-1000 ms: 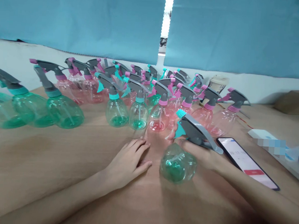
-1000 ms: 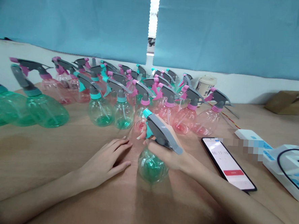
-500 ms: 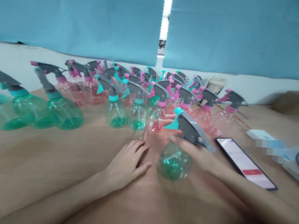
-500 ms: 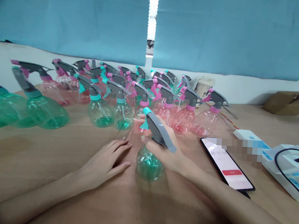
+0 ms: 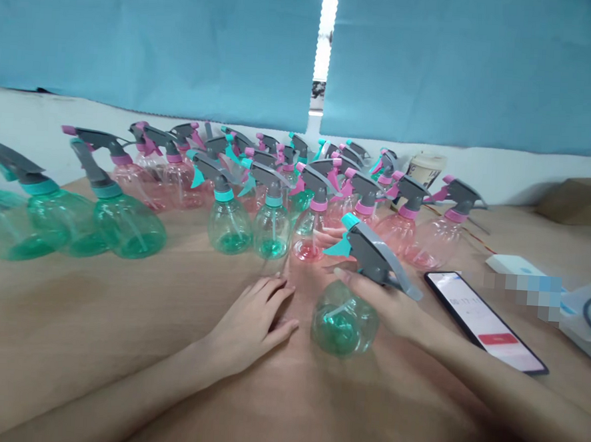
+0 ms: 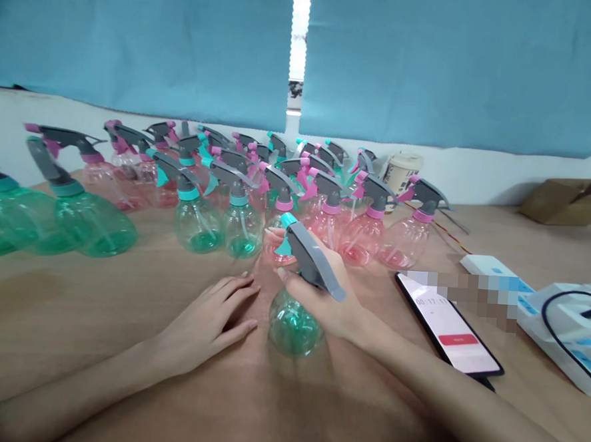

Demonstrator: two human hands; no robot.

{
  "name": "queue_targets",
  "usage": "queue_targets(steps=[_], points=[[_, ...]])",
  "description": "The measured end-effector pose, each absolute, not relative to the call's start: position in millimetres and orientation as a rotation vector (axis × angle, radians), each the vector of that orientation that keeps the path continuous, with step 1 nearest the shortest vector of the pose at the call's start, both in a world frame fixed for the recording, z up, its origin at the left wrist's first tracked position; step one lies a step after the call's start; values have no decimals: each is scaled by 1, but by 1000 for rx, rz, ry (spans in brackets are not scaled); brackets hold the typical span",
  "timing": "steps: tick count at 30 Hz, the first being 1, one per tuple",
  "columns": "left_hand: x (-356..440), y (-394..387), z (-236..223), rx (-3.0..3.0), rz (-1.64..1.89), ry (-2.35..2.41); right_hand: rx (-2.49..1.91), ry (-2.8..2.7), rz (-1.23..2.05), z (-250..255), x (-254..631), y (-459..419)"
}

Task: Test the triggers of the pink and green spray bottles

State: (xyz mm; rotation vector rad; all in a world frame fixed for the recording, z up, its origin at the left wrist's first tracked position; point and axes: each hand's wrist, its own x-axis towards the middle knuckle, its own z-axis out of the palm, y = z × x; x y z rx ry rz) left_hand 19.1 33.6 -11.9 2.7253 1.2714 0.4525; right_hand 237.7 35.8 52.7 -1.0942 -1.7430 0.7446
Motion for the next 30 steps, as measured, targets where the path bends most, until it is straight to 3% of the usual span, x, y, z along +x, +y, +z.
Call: queue_targets(steps=[30], points=[[19, 34, -13, 2728, 467, 1258, -1078, -1728, 785, 55, 237, 37]])
